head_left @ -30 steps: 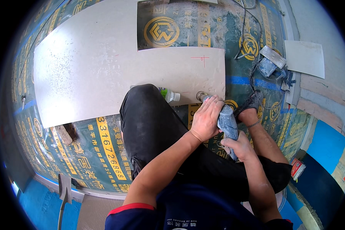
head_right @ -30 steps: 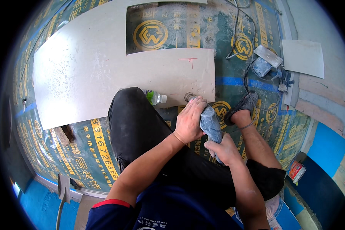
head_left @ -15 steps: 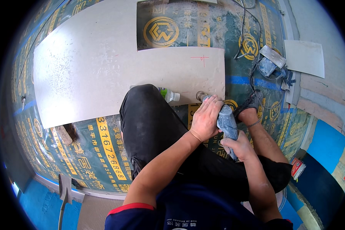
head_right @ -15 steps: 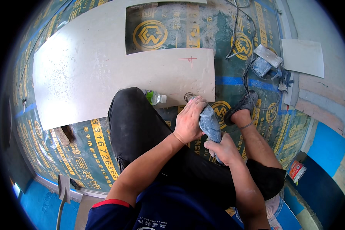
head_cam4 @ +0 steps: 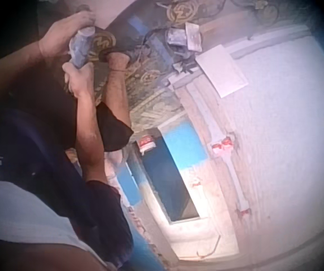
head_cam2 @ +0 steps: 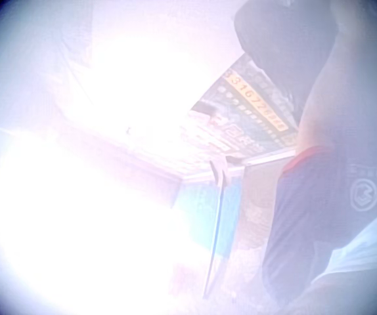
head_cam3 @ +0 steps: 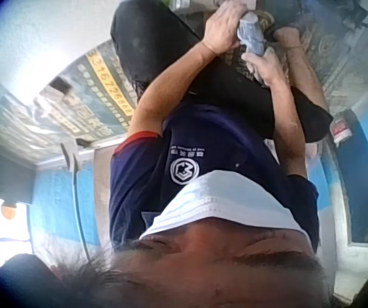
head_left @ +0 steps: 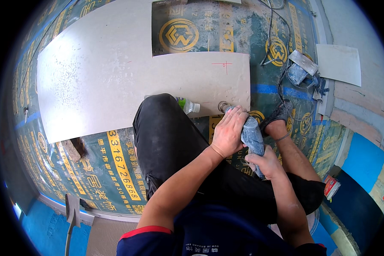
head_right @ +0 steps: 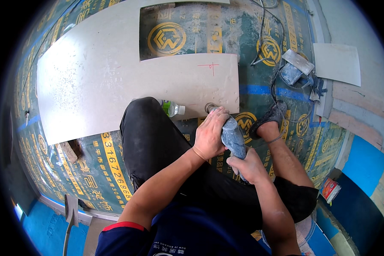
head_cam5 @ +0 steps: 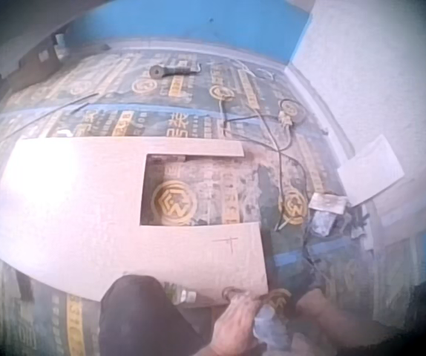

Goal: The person sits on the floor and uses a handheld power drill to create holes in a white ceramic tile. They position the drill over marked spots on the tile and operate the tool to penetrate the surface, occasionally adjusting their grip and the tile's position.

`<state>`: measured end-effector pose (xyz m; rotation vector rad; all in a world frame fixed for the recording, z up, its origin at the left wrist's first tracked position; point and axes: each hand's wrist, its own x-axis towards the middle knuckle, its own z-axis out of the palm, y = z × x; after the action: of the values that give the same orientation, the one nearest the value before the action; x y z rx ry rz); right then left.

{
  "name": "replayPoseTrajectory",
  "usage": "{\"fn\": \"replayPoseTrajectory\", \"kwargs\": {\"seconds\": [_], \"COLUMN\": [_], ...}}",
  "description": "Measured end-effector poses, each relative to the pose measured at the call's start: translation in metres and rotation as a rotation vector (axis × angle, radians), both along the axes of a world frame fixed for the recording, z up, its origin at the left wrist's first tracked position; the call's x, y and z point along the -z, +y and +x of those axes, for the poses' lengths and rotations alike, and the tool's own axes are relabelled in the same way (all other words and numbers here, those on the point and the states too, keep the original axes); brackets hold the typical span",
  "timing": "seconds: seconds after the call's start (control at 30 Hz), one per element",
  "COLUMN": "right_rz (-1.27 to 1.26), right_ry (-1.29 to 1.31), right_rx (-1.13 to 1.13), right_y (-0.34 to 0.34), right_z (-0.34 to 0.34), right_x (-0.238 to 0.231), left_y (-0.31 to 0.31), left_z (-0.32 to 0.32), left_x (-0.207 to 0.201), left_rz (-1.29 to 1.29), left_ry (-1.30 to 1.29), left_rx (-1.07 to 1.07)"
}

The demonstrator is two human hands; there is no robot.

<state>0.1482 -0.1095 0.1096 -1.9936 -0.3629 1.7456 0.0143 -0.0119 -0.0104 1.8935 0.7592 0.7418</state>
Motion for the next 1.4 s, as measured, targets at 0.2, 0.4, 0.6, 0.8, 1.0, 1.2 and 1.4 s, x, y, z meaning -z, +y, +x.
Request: {"fn": "replayPoseTrajectory", "kwargs": {"seconds": [0.2,0.4,0.6,0.8,1.0,1.2,1.4], "right_rz": [-0.004,-0.019,-0.001,-0.001,-0.021,-0.032,-0.037], "right_ry": [-0.007,-0.008,-0.011,-0.022,-0.038,-0.035,-0.037], "right_rx": [0.016,0.006,0.002,-0.014,-0.02,-0.027,-0.02], "right_y": [0.003,0.0,0.001,0.003,0.007,0.009,0.012], "right_z": [-0.003,-0.001,-0.002,-0.002,-0.002,-0.001,-0.001], "right_x": [-0.002,-0.001,-0.002,-0.003,-0.005,-0.006,-0.008], "left_y": [0.0,0.0,-0.001,-0.001,0.0,0.002,0.002], "left_z": [0.0,-0.001,-0.001,0.0,-0.001,0.0,0.0], "left_x": [0.0,-0.001,0.001,0.002,0.002,0.0,0.0], "left_rz": [-0.004,0.0,-0.004,0.001,-0.004,0.031,0.02], "left_ry": [0.004,-0.001,0.002,-0.002,-0.007,-0.004,-0.007], "left_rx": [0.001,-0.001,0.005,-0.001,-0.013,-0.054,-0.065]}}
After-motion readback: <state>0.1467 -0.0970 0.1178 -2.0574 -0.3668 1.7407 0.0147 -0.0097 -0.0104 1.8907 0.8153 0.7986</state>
